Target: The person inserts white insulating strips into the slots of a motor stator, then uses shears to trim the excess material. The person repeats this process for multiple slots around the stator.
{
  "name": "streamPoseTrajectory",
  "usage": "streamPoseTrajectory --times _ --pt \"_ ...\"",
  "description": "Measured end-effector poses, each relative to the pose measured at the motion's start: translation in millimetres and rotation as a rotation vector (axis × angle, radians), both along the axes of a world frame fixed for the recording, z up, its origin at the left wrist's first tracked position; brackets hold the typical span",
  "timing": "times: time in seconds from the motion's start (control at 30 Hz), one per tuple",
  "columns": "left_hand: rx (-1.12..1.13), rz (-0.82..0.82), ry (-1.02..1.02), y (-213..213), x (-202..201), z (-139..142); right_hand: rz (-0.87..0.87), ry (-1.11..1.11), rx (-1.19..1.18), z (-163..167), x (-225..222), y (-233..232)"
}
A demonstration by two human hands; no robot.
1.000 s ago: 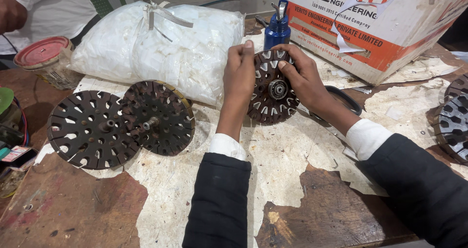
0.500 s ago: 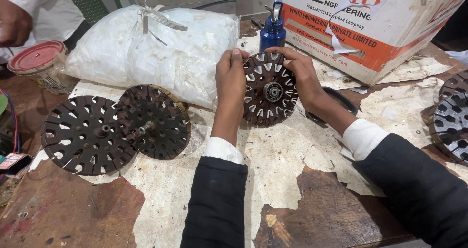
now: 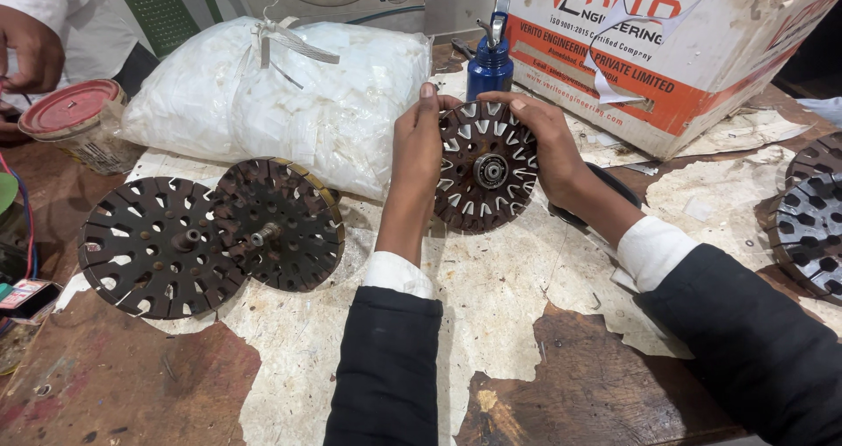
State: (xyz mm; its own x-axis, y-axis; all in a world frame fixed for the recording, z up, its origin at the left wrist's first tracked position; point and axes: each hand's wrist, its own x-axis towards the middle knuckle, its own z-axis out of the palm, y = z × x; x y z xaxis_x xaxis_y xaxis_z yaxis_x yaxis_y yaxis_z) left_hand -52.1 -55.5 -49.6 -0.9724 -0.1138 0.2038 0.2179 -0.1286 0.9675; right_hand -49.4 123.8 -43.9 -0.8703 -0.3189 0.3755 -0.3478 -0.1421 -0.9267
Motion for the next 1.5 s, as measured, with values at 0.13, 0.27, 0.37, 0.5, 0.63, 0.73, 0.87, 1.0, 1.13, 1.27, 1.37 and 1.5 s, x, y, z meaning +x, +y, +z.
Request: streamPoseTrajectory --times 0.13,0.27,0.37,0.5,0.63,0.73,0.87,1.0,1.13,1.27,1.37,1.5 --pt "-0.042 -0.006 0.068 2 -2 0 -0.01 -0.022 0.005 -1 -1 1" --pt "-0.038 -0.017 0.024 2 -2 -2 -0.032 -0.039 0.029 -3 -3 3" --pt "-0.028 -0.026 0.047 3 -3 -1 -0.025 -0.043 0.033 -2 -5 4" --pt "0.004 -0.032 0.093 5 -3 0 -0.011 -0.126 -0.002 -1 -5 1" --pt "-0.013 -0.013 0.1 5 -2 2 -0.026 -0.215 -0.009 2 -3 -1" --pt "-0.005 -0.002 0.12 7 -3 1 -0.018 -0.113 0.04 8 -3 2" --pt "-0.076 0.08 0.109 12 -1 2 -0.095 0.152 0.178 23 -12 17" --pt "-0.162 0.139 0.071 13 3 5 -0.259 0.138 0.408 28 -15 25" --pt "-0.208 0.163 0.051 12 8 9 -0.326 0.03 0.925 42 -16 42" --pt "-0.233 0.184 0.029 13 10 11 -0.475 -0.024 1.262 57 -15 84" --pt "-0.244 0.201 0.034 14 9 10 -0.535 -0.085 1.425 50 -21 97" --pt "-0.267 0.224 0.043 16 7 7 -0.478 0.071 1.599 33 -25 94"
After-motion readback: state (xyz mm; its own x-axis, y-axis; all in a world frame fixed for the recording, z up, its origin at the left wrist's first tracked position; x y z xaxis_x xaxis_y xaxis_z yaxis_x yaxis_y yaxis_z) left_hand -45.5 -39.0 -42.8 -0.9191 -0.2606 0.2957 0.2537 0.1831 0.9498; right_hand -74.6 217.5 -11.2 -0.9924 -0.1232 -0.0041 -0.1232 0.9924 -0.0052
